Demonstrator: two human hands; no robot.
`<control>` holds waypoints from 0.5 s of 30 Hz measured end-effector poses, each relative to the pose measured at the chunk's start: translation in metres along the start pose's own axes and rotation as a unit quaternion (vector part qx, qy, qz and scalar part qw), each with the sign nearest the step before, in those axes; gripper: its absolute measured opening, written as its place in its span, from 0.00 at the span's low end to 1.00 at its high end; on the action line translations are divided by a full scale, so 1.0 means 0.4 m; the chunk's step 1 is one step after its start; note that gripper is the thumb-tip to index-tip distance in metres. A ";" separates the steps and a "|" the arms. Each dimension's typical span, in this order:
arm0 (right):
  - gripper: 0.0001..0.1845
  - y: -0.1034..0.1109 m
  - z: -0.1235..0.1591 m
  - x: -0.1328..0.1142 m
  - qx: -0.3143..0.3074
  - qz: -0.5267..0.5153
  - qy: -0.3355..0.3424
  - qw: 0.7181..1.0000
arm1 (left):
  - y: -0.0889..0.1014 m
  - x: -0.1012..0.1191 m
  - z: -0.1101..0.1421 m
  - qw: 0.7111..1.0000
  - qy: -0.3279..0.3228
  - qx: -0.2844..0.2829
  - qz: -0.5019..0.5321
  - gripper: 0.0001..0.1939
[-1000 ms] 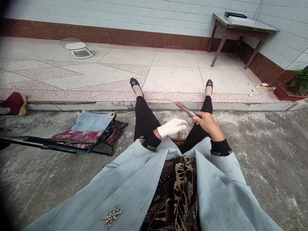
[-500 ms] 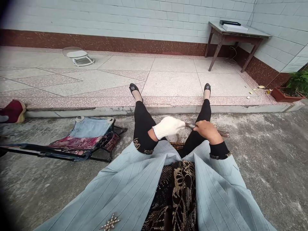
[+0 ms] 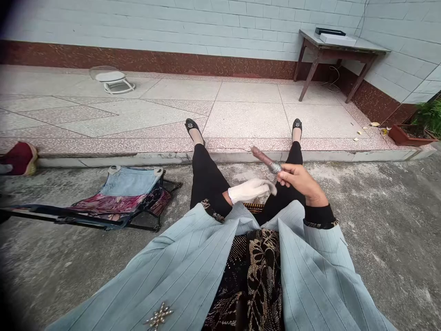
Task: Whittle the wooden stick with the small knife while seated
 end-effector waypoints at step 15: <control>0.12 0.007 -0.026 0.071 0.056 0.273 -0.053 0.959 | 0.018 0.024 0.045 0.945 -0.033 0.107 -0.307 0.15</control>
Point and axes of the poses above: each hand's wrist, its own z-axis away from the middle knuckle, its own y-axis out of the back of the hand, x = y × z, the point moved 4 cm from there along -z, towards the middle knuckle, and after that the axes turned 11 degrees about y, right-handed, at the moved point
